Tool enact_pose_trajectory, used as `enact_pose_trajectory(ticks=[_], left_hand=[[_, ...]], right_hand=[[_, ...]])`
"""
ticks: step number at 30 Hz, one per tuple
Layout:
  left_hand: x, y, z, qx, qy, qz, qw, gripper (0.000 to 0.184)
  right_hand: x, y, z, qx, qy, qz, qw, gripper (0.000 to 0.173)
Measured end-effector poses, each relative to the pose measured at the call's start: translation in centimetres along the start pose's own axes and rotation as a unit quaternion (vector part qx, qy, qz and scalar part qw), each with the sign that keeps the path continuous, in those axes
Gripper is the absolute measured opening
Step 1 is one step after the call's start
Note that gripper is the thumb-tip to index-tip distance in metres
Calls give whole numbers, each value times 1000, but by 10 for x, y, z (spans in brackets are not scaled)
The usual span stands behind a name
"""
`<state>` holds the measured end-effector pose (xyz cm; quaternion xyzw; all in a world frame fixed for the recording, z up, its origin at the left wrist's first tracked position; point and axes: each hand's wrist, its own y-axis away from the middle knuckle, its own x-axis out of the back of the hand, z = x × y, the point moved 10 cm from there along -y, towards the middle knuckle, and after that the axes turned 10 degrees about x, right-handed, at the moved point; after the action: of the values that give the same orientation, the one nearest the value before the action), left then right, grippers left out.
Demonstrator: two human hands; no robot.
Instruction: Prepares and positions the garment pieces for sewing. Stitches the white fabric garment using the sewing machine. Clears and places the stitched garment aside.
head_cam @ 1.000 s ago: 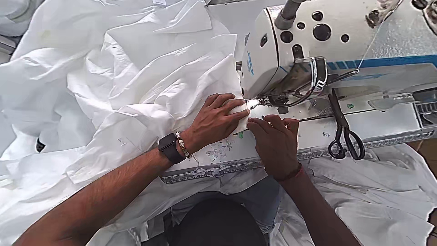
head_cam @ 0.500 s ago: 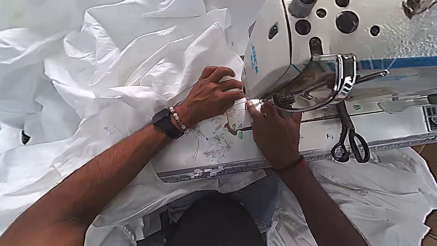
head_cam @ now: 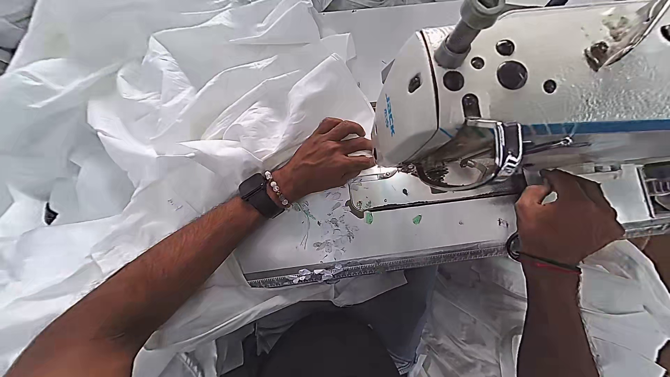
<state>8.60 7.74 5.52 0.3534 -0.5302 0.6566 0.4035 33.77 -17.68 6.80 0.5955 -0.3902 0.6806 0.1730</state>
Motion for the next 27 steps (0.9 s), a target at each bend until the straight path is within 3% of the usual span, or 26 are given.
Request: enact_pose_trajectory(ticks=[9, 12, 14, 16, 17, 19, 21, 22, 23, 24, 25, 26, 27], left_hand=[[-2, 0, 5, 11, 32, -1, 999, 27], [-11, -3, -37, 123, 20, -42, 991, 52], [-9, 5, -102, 258, -22, -49, 965, 66], [-2, 35, -131, 342, -60, -70, 935, 72], [0, 46, -115, 327, -39, -109, 938, 72], [4, 72, -27, 200, 106, -222, 948, 63], [37, 105, 55, 74, 278, -313, 905, 57], [67, 116, 59, 74, 316, -301, 897, 52], [106, 127, 32, 135, 317, -233, 909, 44], [148, 149, -19, 243, 254, -137, 926, 37], [193, 183, -80, 366, 141, -36, 919, 34], [232, 230, -136, 471, 35, 38, 880, 34], [257, 290, -183, 570, -30, 71, 818, 38]], right_hand=[[0, 16, -7, 14, -12, 37, 999, 38], [12, 8, -15, 36, -23, 81, 996, 36], [12, 3, -15, 42, -30, 100, 994, 33], [10, 9, -11, 44, -37, 77, 995, 31], [10, 10, -10, 48, -40, 73, 995, 30], [12, 8, -10, 49, -47, 67, 995, 31], [8, 9, -10, 41, -54, 52, 996, 32], [7, 8, -9, 35, -55, 47, 997, 32], [6, 8, -9, 30, -57, 45, 997, 33], [6, 11, -8, 25, -59, 45, 997, 33], [7, 10, -8, 20, -62, 45, 997, 33], [8, 9, -9, 15, -63, 43, 997, 33], [8, 9, -8, 10, -63, 39, 997, 33]])
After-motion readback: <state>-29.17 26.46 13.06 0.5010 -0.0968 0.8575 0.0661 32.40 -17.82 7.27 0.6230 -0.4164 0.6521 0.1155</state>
